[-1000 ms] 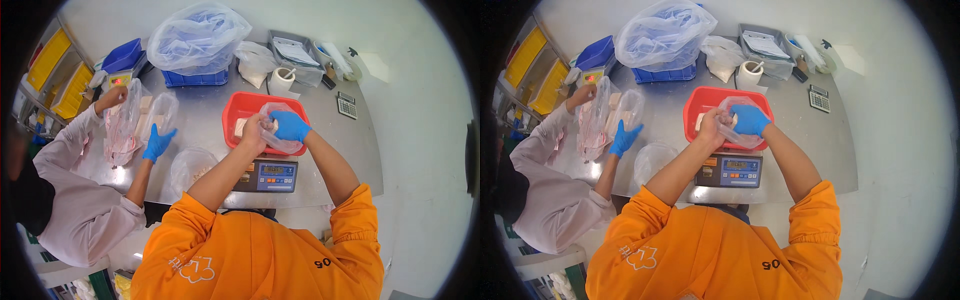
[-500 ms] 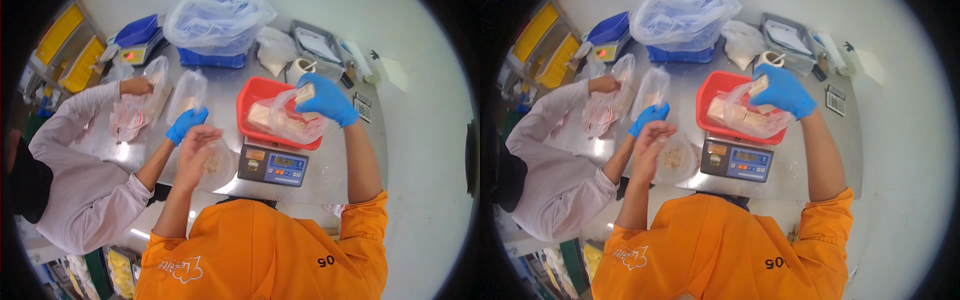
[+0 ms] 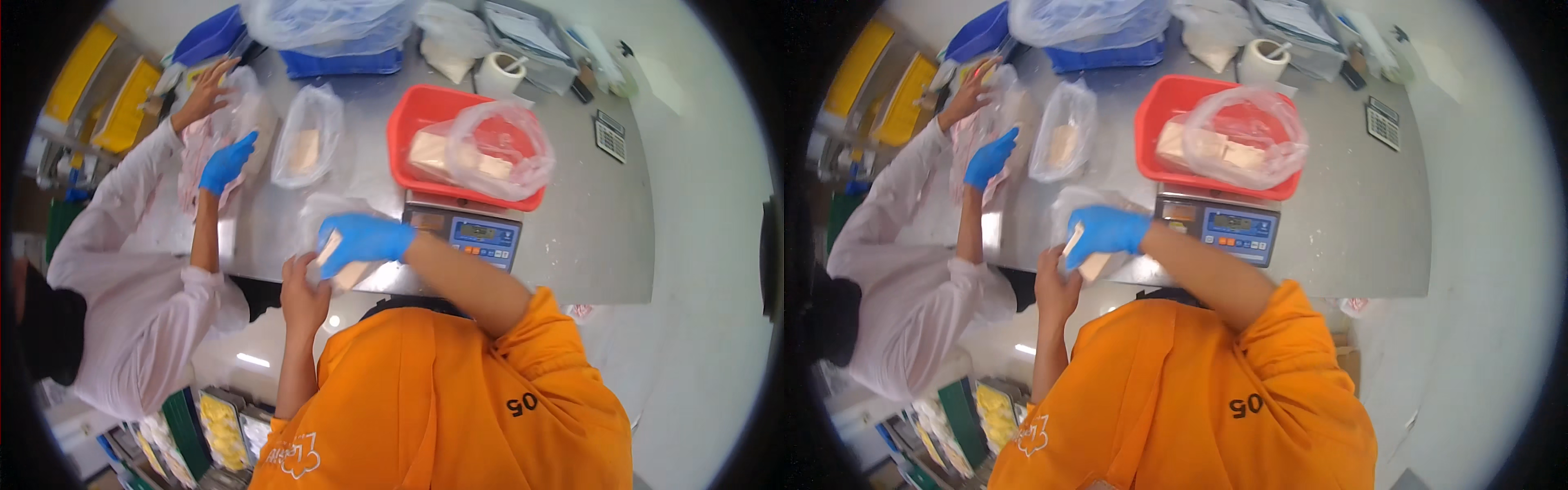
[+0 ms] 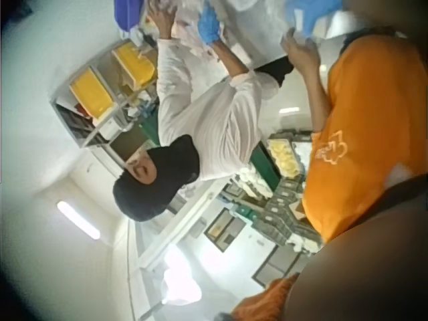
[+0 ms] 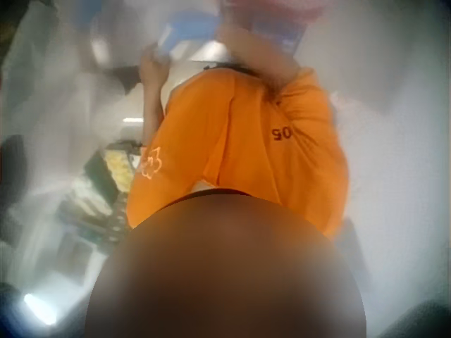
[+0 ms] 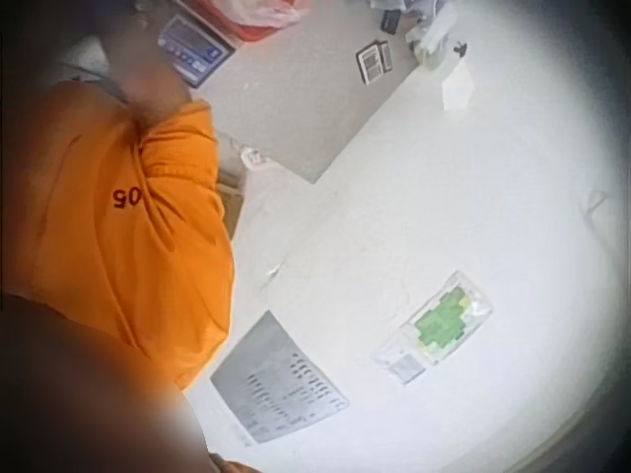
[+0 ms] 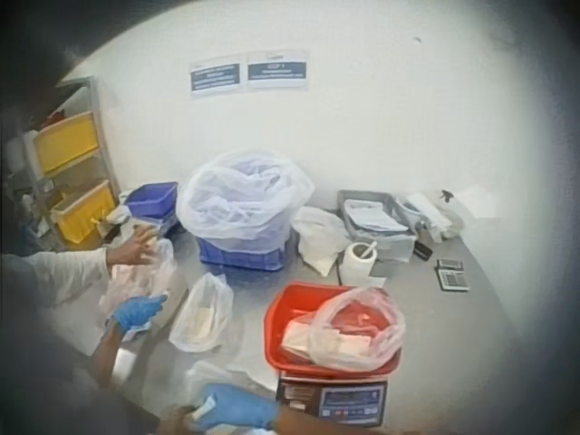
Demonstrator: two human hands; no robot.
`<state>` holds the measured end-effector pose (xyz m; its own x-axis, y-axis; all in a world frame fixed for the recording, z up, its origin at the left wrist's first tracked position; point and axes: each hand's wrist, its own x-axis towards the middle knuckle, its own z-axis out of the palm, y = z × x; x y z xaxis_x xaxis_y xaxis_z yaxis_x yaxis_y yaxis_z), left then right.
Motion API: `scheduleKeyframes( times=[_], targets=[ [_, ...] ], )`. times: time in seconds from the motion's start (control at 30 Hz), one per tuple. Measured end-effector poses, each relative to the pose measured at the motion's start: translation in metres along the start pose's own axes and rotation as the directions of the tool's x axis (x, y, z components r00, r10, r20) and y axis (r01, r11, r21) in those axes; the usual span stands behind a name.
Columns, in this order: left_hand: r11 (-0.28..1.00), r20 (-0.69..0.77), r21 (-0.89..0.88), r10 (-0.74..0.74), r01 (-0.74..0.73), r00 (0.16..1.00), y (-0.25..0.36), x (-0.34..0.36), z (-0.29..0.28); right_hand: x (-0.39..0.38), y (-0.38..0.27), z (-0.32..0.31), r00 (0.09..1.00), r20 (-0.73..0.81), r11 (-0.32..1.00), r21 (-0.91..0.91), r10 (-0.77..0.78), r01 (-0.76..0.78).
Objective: The person places blocks of white food into plastic bags on a digital scale, adjusts portions, and ties the bags. They repeat this process with multiple items, then place the sealed bags into green crates and move the crates toward a door.
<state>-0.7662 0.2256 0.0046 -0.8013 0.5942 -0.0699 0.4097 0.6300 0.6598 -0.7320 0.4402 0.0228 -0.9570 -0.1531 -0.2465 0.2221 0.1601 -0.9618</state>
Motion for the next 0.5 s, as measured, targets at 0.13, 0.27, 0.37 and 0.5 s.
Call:
scheduleKeyframes(
  times=[0.13, 0.27, 0.37, 0.5],
  targets=[
    [0.993, -0.016, 0.057, 0.102, -0.101, 0.995, 0.000, -0.017, 0.000, 0.052, 0.075, 0.062, 0.942, -0.248, 0.907, 0.408, 0.224, -0.108],
    [0.988, 0.057, 0.045, 0.148, -0.151, 0.987, 0.029, -0.028, 0.002, 0.050, 0.074, 0.071, 0.827, -0.556, 0.988, -0.061, 0.083, -0.140],
    [0.981, 0.027, -0.078, 0.183, -0.180, 0.983, 0.040, -0.021, 0.003, 0.043, 0.080, 0.057, 0.870, -0.487, 0.911, -0.322, 0.074, -0.258],
    [0.963, -0.022, -0.163, 0.214, -0.215, 0.977, 0.033, -0.010, 0.003, 0.009, 0.041, 0.040, 0.932, -0.354, 0.807, -0.570, -0.072, -0.154]
  ],
)
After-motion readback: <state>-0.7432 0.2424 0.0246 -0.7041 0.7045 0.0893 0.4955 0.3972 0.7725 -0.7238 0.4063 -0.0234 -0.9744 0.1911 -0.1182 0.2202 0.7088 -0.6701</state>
